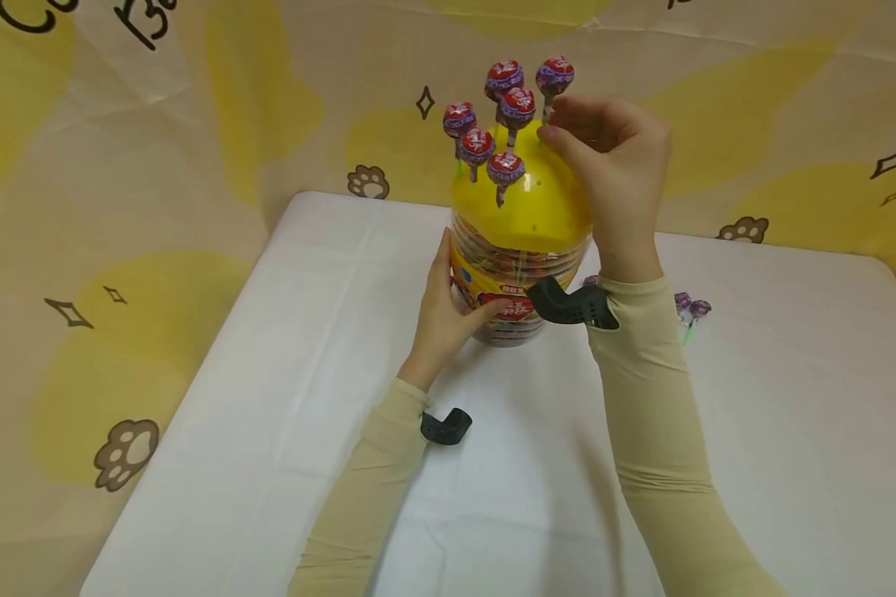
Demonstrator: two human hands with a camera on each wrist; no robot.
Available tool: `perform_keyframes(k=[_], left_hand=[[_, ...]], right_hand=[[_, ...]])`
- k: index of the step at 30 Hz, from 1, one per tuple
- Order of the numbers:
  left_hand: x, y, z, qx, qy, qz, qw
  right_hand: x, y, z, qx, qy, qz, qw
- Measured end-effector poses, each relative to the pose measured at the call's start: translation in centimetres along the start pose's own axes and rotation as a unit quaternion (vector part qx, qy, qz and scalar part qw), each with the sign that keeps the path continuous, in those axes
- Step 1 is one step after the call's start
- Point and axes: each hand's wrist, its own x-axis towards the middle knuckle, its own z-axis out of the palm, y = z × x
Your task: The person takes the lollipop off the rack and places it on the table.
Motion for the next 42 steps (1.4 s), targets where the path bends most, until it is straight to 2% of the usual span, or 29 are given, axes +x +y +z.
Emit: perform_keyframes(k=[10, 17, 21, 26, 31, 36, 42], left_hand=[[0.0, -0.1, -0.1, 0.003, 0.004, 0.008, 1.0], [0.0, -0.3, 0.0, -0.002, 0.0, 0.007, 1.0], [0.0, -0.3, 0.1, -0.006, -0.001, 0.003, 1.0], [0.0, -0.2, 0.1, -0.005, -0.001, 0.002, 1.0], [0.1, -0.1, 0.1, -0.002, 0.003, 0.006, 1.0], [0.1, -0.1, 0.1, 0.001, 0.003, -0.001, 1.0], [0.2, -0.1, 0.1, -0.002, 0.001, -0.002, 1.0]], right_hand=[[0.4, 0.2, 0.7, -0.057, 0.009, 0.002, 0.998], [0.4, 0.4, 0.4, -0.045, 0.009, 0.021, 0.999], [0.4, 0.4, 0.3, -0.017, 0.005, 0.027, 0.999], [0.5, 0.3, 0.2, 0.054, 0.012, 0.033, 0.998], [0.4, 0.4, -0.2, 0.102, 0.008, 0.03, 0.994], [0.1, 0.4, -0.8, 0.163, 0.003, 0.052, 0.985], [-0.3, 0.3, -1.7, 0.21, -0.005, 0.058, 0.976]])
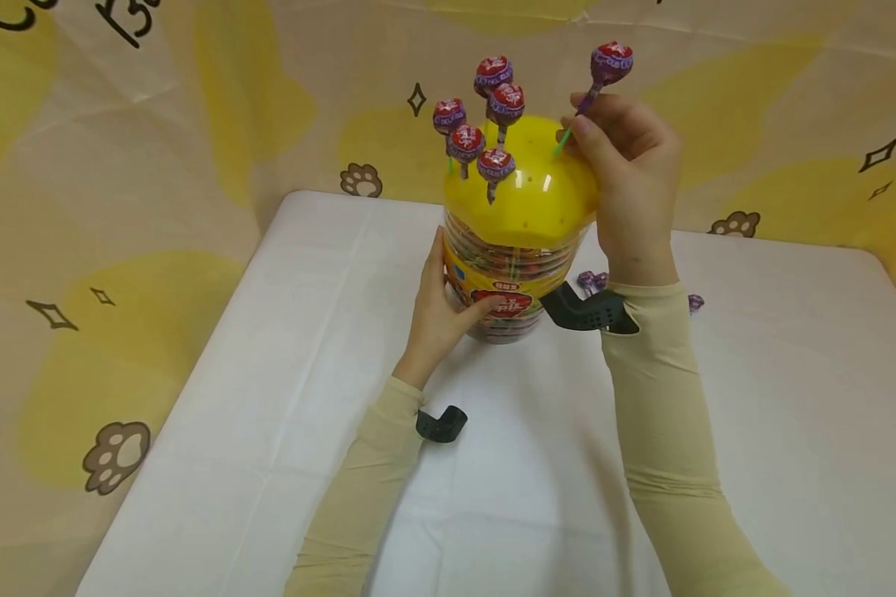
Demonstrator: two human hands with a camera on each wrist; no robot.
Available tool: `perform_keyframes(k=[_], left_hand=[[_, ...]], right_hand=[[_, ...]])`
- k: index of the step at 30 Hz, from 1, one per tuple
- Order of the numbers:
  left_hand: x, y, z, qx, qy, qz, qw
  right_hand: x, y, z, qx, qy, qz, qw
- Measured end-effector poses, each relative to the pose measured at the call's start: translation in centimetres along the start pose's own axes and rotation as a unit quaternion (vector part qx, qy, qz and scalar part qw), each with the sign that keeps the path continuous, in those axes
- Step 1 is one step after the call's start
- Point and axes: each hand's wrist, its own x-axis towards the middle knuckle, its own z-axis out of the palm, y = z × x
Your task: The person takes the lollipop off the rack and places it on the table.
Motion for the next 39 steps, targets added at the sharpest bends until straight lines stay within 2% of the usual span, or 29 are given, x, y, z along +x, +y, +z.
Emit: perform_keyframes(k=[4, 8, 12, 21, 31, 35, 39], left_hand=[[0.1, 0.0, 0.1, -0.005, 0.001, 0.01, 0.9999], [0.1, 0.0, 0.0, -0.009, 0.0, 0.006, 0.9999], [0.0, 0.0, 0.0, -0.009, -0.002, -0.001, 1.0], [0.1, 0.0, 0.2, -0.004, -0.004, 0.007, 1.0], [-0.1, -0.2, 0.0, 0.007, 0.001, 0.005, 1.0], [-0.1, -0.1, 0.1, 0.007, -0.001, 0.009, 0.9999], [0.0, -0.2, 0.2, 0.006, -0.001, 0.011, 0.9999]], right_hand=[[-0.3, -0.1, -0.7, 0.015, -0.007, 0.002, 1.0], [-0.8, -0.1, -1.6, 0.009, -0.011, 0.004, 1.0], [-1.7, -0.2, -2.5, 0.007, -0.015, 0.012, 1.0], [-3.7, -0.3, -5.0, 0.025, -0.023, 0.03, 0.999], [-5.8, 0.9, -9.1, -0.044, -0.033, 0.055, 0.997], [-6.6, 1.6, -11.0, -0.076, -0.031, 0.085, 0.993], [-7.5, 2.4, -12.9, -0.117, -0.05, 0.138, 0.982]])
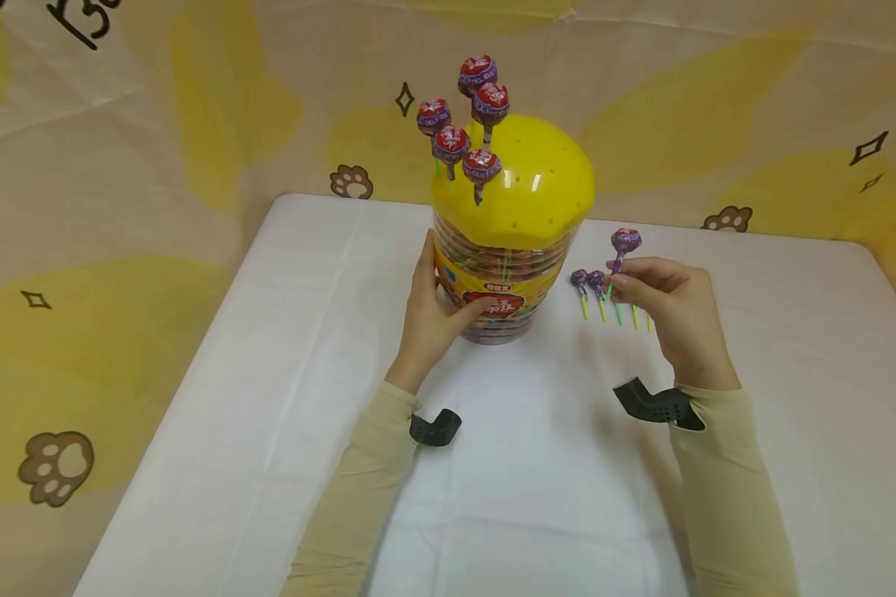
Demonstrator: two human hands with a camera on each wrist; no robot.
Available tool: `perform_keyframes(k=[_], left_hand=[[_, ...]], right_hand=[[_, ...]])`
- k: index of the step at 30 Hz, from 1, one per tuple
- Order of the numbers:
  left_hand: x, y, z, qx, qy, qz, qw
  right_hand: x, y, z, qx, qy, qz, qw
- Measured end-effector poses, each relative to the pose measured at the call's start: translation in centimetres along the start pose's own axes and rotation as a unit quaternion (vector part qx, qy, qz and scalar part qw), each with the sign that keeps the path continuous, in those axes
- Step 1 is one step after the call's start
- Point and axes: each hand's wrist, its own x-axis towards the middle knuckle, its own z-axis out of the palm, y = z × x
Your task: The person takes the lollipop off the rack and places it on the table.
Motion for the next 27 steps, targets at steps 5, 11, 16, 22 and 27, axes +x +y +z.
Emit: perform_keyframes(k=[5, 11, 16, 22, 27], left_hand=[[0.0, -0.1, 0.1, -0.002, 0.001, 0.002, 1.0], [0.1, -0.3, 0.1, -0.015, 0.01, 0.006, 0.9998], [0.1, -0.4, 0.1, -0.017, 0.016, 0.006, 0.9997], [0.1, -0.4, 0.1, -0.021, 0.015, 0.002, 0.9997], [0.1, -0.4, 0.2, -0.025, 0.013, 0.005, 0.9996]], right_hand=[[-0.7, 1.6, -1.5, -0.071, -0.034, 0.068, 0.995], [-0.8, 3.2, -2.8, -0.1, -0.066, 0.105, 0.987], [-0.6, 4.6, -4.0, -0.155, -0.089, 0.162, 0.971], [-0.4, 6.0, -5.2, -0.23, -0.117, 0.235, 0.937], [-0.4, 6.7, -5.6, -0.237, -0.128, 0.26, 0.927]])
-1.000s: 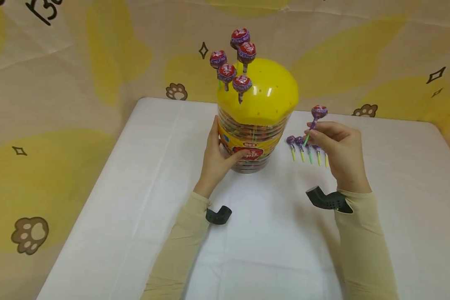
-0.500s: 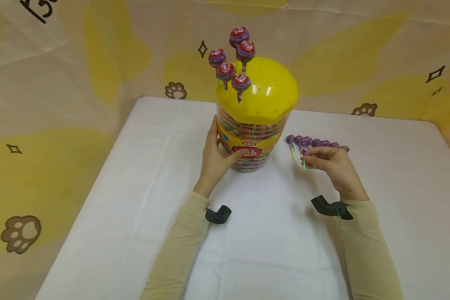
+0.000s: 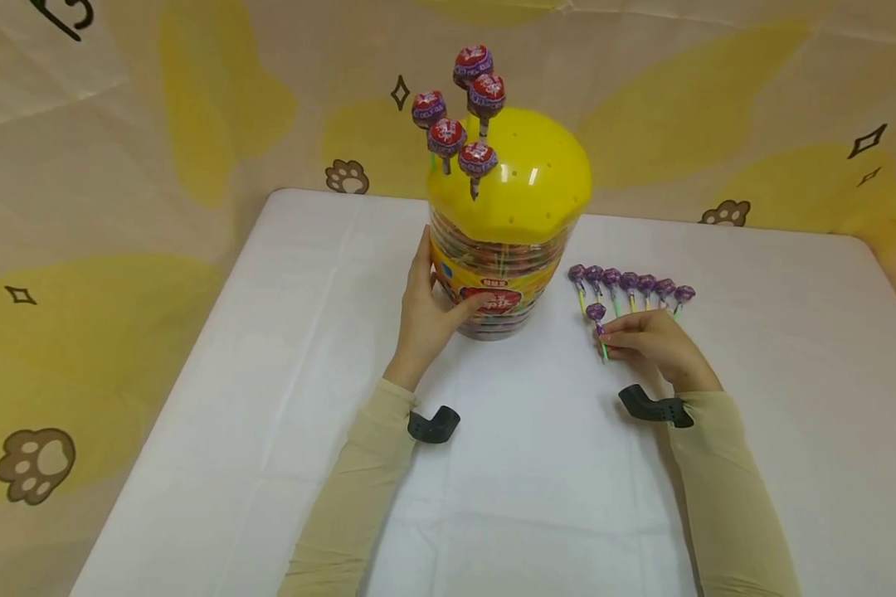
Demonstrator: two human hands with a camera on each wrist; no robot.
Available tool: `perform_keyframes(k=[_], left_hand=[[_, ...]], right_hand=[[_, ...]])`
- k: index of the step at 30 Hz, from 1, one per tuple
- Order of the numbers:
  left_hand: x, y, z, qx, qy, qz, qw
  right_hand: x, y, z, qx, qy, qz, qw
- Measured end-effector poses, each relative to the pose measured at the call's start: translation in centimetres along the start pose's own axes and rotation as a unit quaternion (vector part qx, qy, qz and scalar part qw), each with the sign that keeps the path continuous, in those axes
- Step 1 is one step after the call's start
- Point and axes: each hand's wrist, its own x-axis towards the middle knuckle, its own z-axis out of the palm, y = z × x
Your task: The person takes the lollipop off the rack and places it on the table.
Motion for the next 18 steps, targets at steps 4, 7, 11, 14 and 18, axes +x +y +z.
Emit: perform_keyframes(k=[4, 7, 11, 14, 18], left_hand=[[0.01, 0.07, 0.0, 0.001, 0.001, 0.004, 1.0], [0.03, 0.14, -0.02, 0.002, 0.001, 0.007, 1.0], [0.05, 0.14, -0.04, 0.002, 0.002, 0.006, 1.0], [0.06, 0.14, -0.05, 0.001, 0.0, 0.004, 1.0], [0.03, 0.12, -0.03, 0.002, -0.001, 0.0, 1.0]], right_hand=[[0.17, 0.35, -0.08, -0.005, -0.003, 0.007, 1.0], [0.27, 0.53, -0.18, -0.005, -0.001, 0.007, 1.0], [0.33, 0.6, -0.23, 0.005, 0.0, 0.012, 1.0], [0.31, 0.57, -0.21, 0.007, 0.004, 0.014, 1.0], [0.21, 0.5, -0.17, 0.003, 0.008, 0.013, 1.0]])
